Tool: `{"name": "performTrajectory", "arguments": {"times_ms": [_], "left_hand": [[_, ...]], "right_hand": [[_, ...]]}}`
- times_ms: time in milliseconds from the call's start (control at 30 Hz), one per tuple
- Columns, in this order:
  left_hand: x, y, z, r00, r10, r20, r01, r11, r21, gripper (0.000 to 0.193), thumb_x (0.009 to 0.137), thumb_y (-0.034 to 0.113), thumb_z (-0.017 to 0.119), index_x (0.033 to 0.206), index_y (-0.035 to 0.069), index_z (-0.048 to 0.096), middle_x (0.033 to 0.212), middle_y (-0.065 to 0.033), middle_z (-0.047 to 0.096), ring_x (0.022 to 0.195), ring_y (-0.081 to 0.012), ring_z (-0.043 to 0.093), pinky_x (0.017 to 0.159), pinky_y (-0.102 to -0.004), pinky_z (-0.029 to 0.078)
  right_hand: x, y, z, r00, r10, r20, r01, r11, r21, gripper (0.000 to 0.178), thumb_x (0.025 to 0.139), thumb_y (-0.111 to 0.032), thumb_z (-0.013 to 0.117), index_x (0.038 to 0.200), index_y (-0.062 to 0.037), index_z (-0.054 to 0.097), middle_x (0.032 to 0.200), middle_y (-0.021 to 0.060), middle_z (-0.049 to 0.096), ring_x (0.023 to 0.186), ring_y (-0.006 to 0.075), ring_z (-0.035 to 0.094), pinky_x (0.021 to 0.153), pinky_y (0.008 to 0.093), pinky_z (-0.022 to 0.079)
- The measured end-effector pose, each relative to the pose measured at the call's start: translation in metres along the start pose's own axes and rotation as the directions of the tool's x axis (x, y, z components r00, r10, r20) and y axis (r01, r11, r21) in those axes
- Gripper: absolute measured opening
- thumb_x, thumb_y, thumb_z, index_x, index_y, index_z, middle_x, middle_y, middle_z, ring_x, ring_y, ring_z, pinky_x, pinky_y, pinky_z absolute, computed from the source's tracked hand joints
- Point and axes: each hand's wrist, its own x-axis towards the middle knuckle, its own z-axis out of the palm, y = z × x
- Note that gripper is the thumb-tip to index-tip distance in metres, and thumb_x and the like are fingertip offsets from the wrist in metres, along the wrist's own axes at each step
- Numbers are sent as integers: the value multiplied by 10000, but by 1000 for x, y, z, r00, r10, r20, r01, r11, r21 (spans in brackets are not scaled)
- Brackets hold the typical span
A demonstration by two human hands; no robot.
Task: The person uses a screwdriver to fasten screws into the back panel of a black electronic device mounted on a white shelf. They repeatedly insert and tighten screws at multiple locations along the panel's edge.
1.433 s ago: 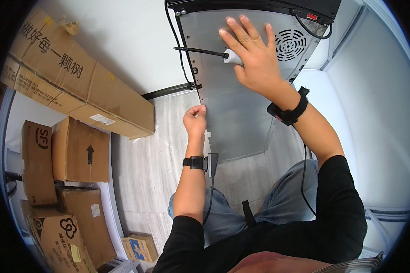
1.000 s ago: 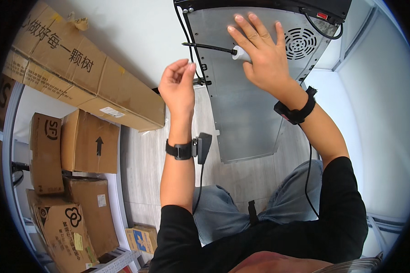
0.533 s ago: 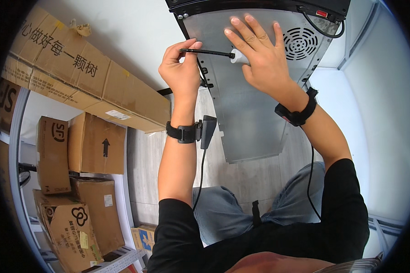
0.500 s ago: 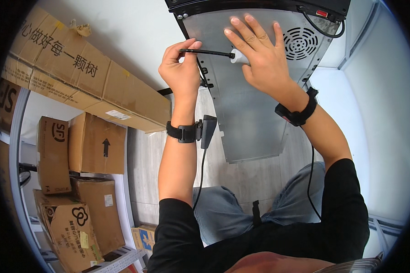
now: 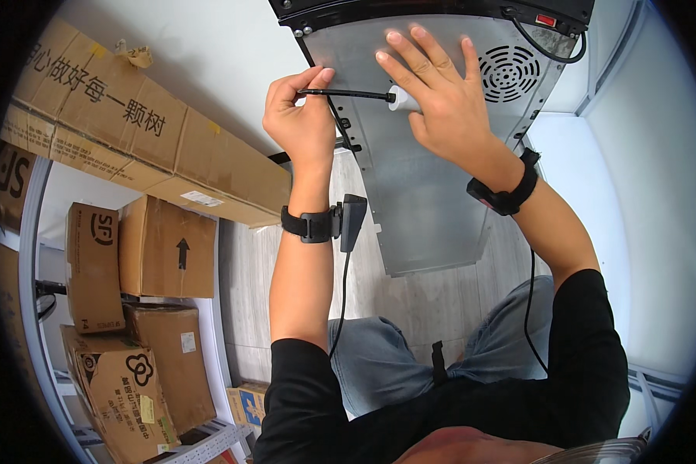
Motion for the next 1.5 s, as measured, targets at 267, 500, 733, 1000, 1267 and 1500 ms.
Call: {"name": "performTrajectory", "arguments": {"times_ms": [267,500,733,1000,1267,1500], "left_hand": [[3,-3,1,992,-123,-19,119,979,-163,200,725,58,767,866,1,637,730,-11,608,631,-62,527,585,-187,428],[8,-1,0,989,-129,72,138,980,-143,291,701,81,796,903,8,599,682,10,579,598,-51,496,564,-176,415],[11,-1,0,980,-179,82,188,974,-129,280,711,102,795,895,16,602,679,22,556,609,-51,484,569,-174,406],[10,-16,-3,963,-190,192,247,906,-343,263,738,80,765,929,23,593,702,17,561,653,-55,503,611,-179,415],[14,-11,-6,935,-280,219,334,901,-277,242,741,62,743,926,18,593,701,12,564,646,-63,505,610,-201,415],[8,-16,-5,981,-145,127,163,976,-144,230,769,84,735,918,15,573,671,27,521,604,-46,435,560,-182,352]], "right_hand": [[0,0,-1,1000,-4,-5,4,1000,-6,629,637,27,563,1234,-168,555,1399,-52,421,1307,152,357,1058,536,186],[0,0,0,1000,-1,-2,1,1000,-22,627,639,33,552,1234,-165,555,1395,-49,427,1305,151,359,1061,531,180],[-1,0,-1,1000,-10,2,10,1000,-12,630,641,37,544,1237,-168,555,1396,-50,427,1310,149,353,1067,532,164],[-1,-2,-1,1000,-5,-5,5,1000,-14,626,636,35,549,1229,-166,559,1397,-49,423,1313,156,347,1063,538,181],[-2,-7,-7,999,-7,49,6,1000,16,627,613,22,570,1213,-157,568,1415,-7,400,1332,200,319,1043,574,200],[-7,-20,-15,994,22,104,-33,994,107,611,601,23,563,1196,-116,568,1382,75,430,1329,253,321,1036,571,212]]}}
